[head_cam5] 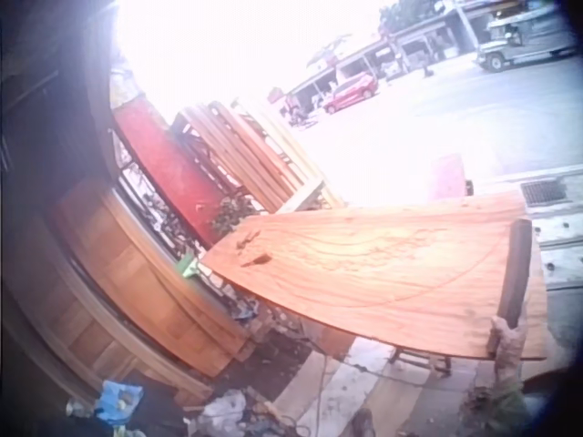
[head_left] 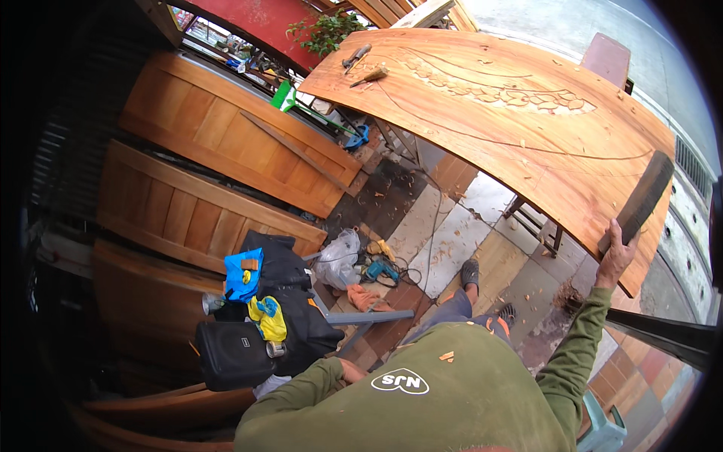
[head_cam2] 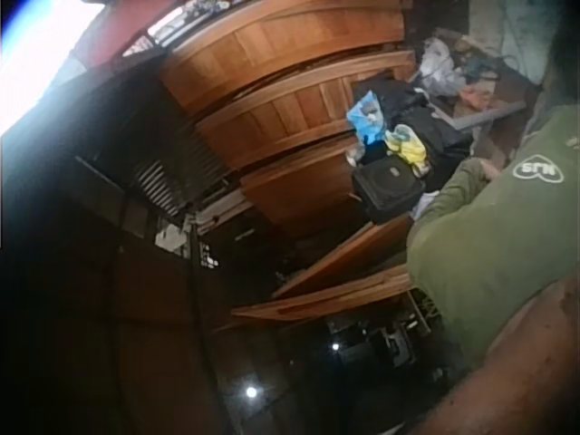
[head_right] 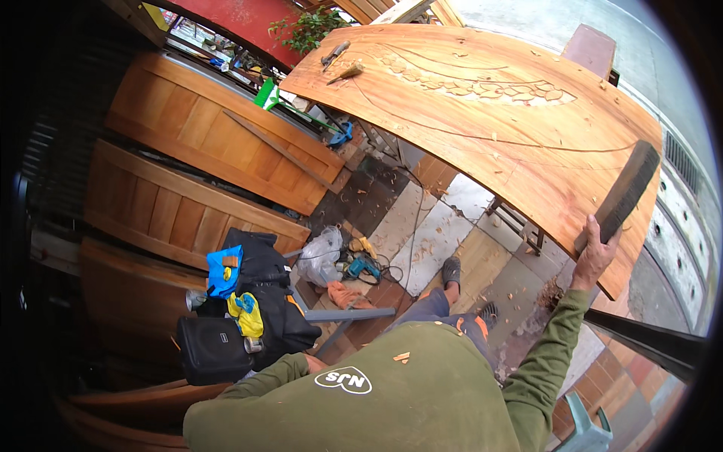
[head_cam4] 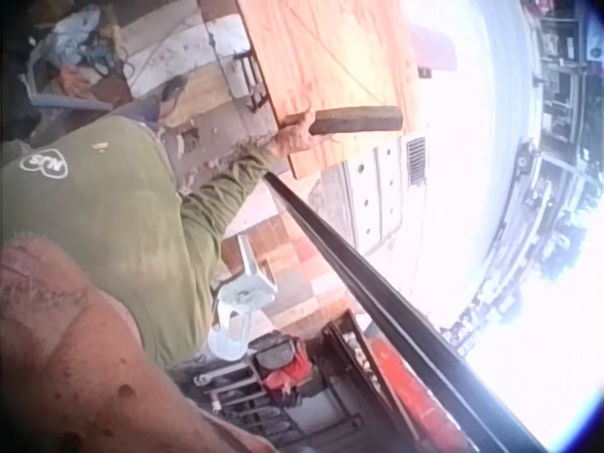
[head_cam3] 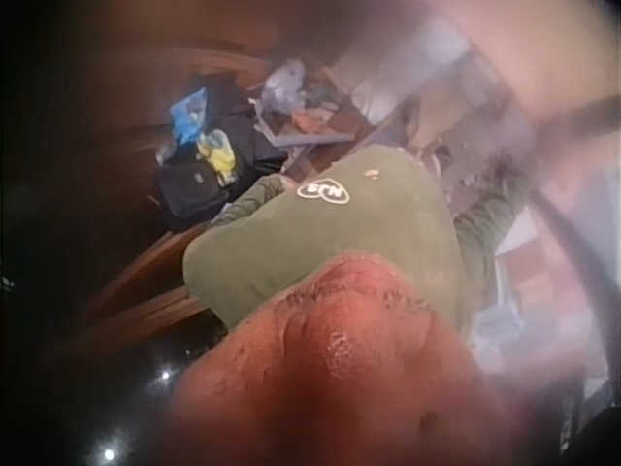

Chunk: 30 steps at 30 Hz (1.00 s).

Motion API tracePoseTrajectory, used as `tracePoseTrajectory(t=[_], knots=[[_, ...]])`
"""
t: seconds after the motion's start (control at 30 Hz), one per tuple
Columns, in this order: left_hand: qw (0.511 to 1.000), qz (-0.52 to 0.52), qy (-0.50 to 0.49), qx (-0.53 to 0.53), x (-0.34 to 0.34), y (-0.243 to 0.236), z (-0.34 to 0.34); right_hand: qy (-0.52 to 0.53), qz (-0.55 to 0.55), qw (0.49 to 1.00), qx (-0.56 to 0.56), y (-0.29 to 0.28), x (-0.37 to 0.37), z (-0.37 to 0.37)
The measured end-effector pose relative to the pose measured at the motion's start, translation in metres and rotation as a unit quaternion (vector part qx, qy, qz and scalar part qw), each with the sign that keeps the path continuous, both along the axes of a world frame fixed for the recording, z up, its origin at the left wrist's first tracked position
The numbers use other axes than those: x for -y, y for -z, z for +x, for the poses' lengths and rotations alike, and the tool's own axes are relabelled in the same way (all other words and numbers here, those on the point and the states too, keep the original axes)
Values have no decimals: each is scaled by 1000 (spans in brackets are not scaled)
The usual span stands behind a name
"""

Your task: The person carves a floral design into a large wooden board using a chisel and a wooden mallet.

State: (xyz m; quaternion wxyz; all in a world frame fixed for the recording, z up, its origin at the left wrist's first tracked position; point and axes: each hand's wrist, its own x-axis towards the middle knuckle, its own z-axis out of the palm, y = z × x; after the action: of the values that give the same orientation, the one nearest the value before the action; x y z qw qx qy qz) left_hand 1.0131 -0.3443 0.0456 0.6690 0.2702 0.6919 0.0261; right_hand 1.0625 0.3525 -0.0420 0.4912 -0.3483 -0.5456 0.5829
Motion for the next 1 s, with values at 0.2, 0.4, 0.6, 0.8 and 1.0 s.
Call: tracePoseTrajectory(t=[0.2,0.4,0.6,0.8,1.0], knots=[[999,19,12,26,-11,30,-60,13,-15,999,29,6,-2,0],[997,44,31,47,-20,50,-158,56,-35,998,15,23,-5,7],[994,73,39,67,-25,70,-235,110,-40,993,18,29,-4,12],[987,60,70,131,-47,96,-328,148,-43,988,14,20,0,5],[982,1,-141,-128,-204,-2,-463,124,-104,987,12,22,-7,16]])
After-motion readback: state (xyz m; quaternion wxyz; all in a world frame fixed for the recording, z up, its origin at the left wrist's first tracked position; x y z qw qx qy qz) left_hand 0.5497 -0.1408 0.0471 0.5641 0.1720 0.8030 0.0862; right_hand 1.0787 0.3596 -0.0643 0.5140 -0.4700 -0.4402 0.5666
